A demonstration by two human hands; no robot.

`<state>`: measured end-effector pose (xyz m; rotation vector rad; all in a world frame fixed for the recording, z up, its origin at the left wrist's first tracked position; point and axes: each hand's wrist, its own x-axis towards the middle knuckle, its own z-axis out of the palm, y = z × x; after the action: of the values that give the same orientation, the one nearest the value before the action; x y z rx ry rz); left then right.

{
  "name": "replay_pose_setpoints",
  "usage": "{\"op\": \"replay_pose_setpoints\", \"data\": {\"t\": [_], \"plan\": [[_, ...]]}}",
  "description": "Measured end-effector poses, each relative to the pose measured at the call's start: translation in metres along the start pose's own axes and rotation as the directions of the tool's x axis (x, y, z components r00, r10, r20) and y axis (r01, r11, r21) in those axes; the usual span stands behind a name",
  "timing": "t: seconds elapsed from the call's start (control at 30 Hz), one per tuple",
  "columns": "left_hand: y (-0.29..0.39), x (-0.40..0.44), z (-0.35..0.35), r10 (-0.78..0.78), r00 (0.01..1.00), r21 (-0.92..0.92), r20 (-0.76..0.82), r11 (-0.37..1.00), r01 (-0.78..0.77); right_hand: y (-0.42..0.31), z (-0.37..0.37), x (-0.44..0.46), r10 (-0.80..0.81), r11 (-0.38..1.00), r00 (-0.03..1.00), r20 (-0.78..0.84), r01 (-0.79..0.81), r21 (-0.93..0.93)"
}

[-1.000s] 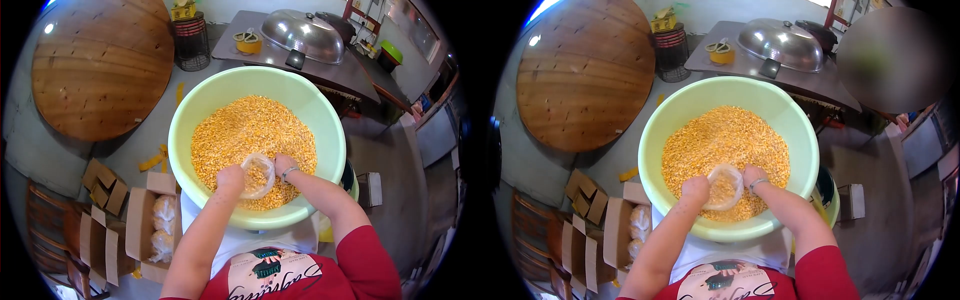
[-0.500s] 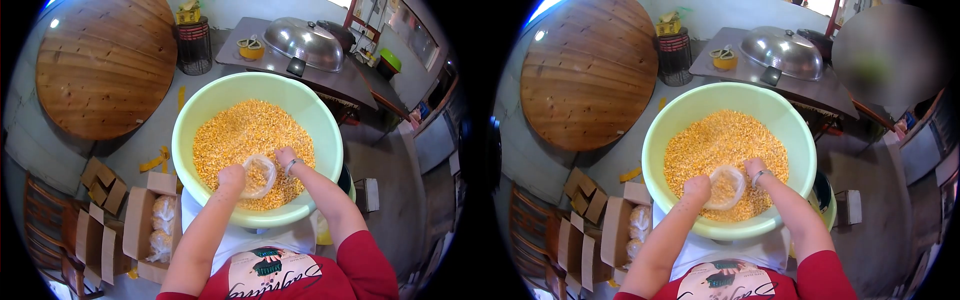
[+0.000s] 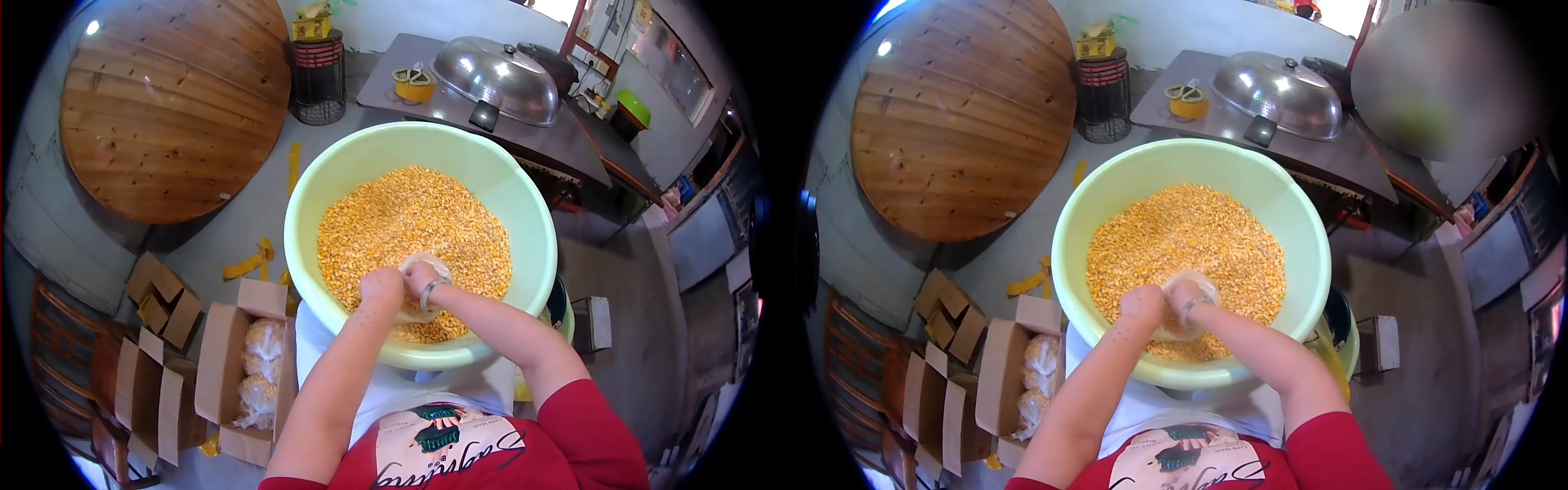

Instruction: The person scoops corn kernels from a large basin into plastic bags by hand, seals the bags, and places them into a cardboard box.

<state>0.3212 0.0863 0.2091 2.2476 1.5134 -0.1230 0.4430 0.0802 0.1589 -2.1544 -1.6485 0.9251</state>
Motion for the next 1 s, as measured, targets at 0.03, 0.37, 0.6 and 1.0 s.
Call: {"op": "replay_pose_setpoints", "data": {"t": [0.03, 0.37, 0.6, 1.0], "plan": [[0.0, 0.0, 0.0, -0.006, 1.0, -0.011, -0.001, 1.0, 0.006, 0.0, 0.0, -0.001, -0.016, 1.0, 1.0, 0.008, 0.016, -0.016], [-0.001, -0.004, -0.006, -0.023, 0.999, -0.002, -0.031, 1.0, 0.023, 0.008, -0.069, -0.009, -0.076, 0.996, 0.98, -0.183, 0.067, -0.051], [-0.004, 0.004, 0.003, -0.064, 0.998, -0.009, -0.005, 0.998, 0.064, 0.083, -0.064, -0.001, 0.033, 0.931, 0.995, -0.09, -0.064, -0.359], [-0.017, -0.006, -0.001, -0.069, 0.983, 0.196, 0.172, 0.98, 0.035, 0.076, -0.042, 0.001, 0.125, 0.946, 0.992, -0.004, -0.121, -0.299]]}}
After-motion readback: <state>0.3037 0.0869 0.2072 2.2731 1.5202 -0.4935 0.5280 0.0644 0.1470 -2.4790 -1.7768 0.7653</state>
